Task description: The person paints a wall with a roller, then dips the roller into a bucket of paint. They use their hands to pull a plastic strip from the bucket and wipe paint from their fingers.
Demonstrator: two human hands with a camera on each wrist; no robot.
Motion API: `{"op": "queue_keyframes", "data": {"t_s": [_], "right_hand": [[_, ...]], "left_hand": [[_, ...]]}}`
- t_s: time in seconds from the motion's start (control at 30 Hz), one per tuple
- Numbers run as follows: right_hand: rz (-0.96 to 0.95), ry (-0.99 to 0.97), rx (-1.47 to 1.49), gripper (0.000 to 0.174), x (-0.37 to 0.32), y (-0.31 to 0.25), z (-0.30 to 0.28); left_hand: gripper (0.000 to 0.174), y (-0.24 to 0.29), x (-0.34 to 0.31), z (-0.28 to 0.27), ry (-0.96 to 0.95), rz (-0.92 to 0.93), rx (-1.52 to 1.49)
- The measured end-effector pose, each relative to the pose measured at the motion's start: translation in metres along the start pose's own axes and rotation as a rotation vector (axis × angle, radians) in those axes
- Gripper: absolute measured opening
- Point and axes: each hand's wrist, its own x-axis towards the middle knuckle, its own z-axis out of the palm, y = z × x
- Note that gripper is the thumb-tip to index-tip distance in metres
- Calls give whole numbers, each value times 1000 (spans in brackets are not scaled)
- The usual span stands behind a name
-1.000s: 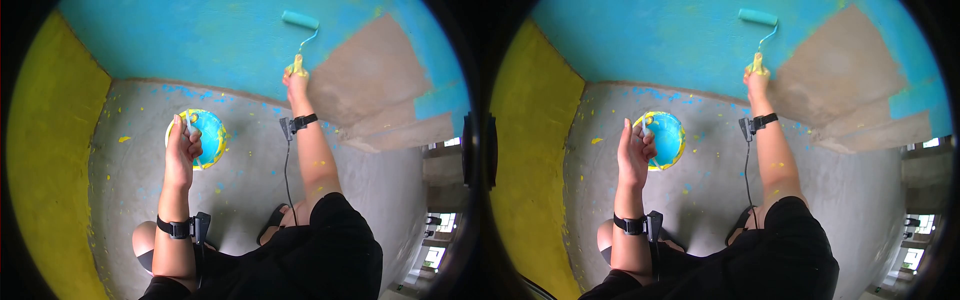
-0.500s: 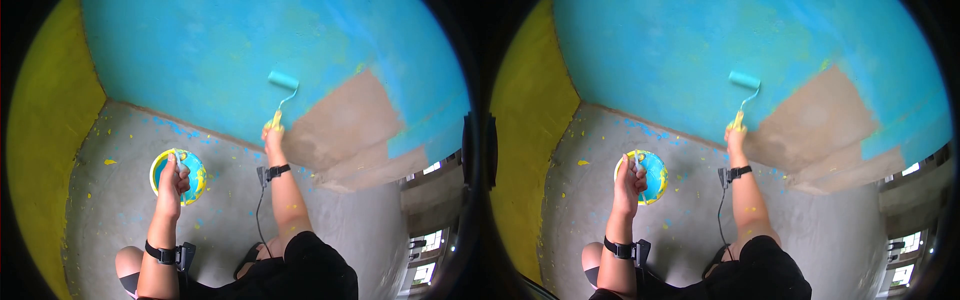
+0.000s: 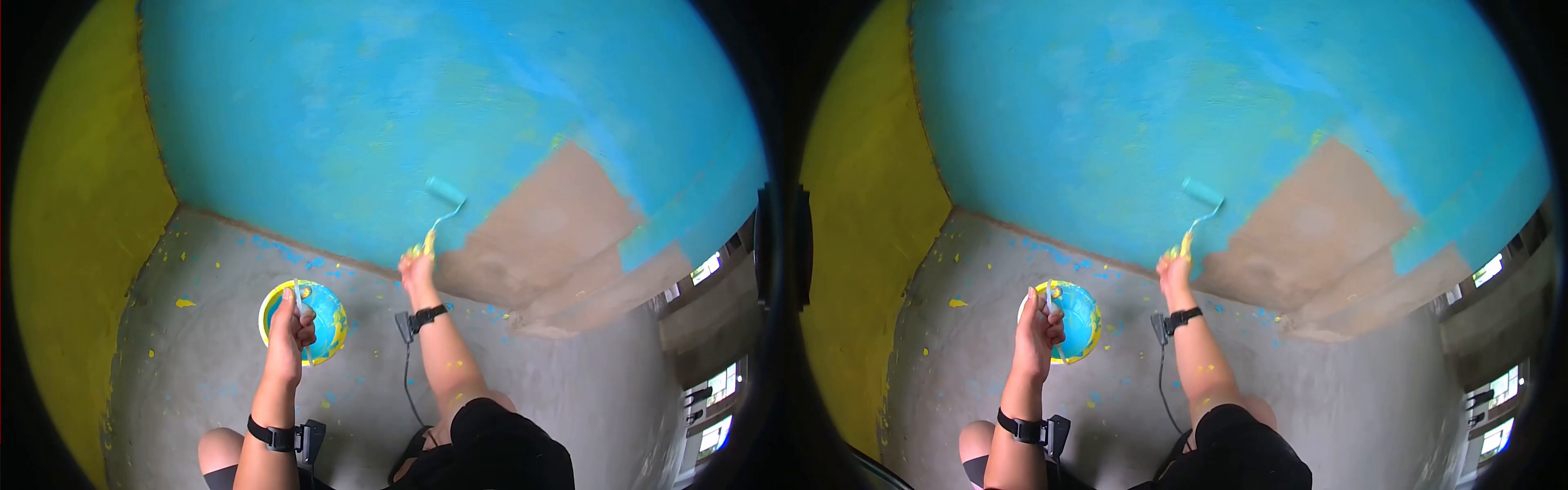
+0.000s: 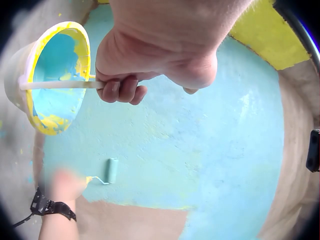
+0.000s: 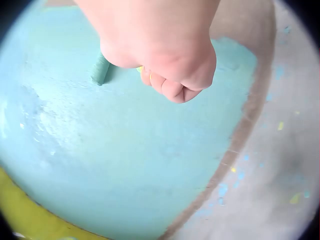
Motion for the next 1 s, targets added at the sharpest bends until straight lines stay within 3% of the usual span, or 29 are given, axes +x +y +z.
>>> {"op": "queue_keyframes", "data": {"t_s": [0.2,0.37,0.47,0.6,0.77,0.9,0.97,1.0], "right_hand": [[-269,-77,22,59,-9,-148,110],[-338,-165,-80,63,-20,-214,121],[-304,-88,-189,64,-19,-197,89],[-295,90,-521,66,-21,-130,28],[-320,202,-683,58,15,-50,-62],[-434,202,-734,46,33,-66,-37],[-590,150,-825,37,57,-90,-7],[-545,107,-744,35,42,-112,27]], "left_hand": [[53,2,0,2,21,18,-44],[52,2,-1,12,37,18,-49],[51,1,-4,18,52,34,-44],[50,3,-12,19,46,51,-41],[51,7,-10,19,60,26,-39],[52,4,-3,9,41,-3,-46],[53,6,-1,10,25,-9,-42],[52,6,0,11,26,0,-42]]}}
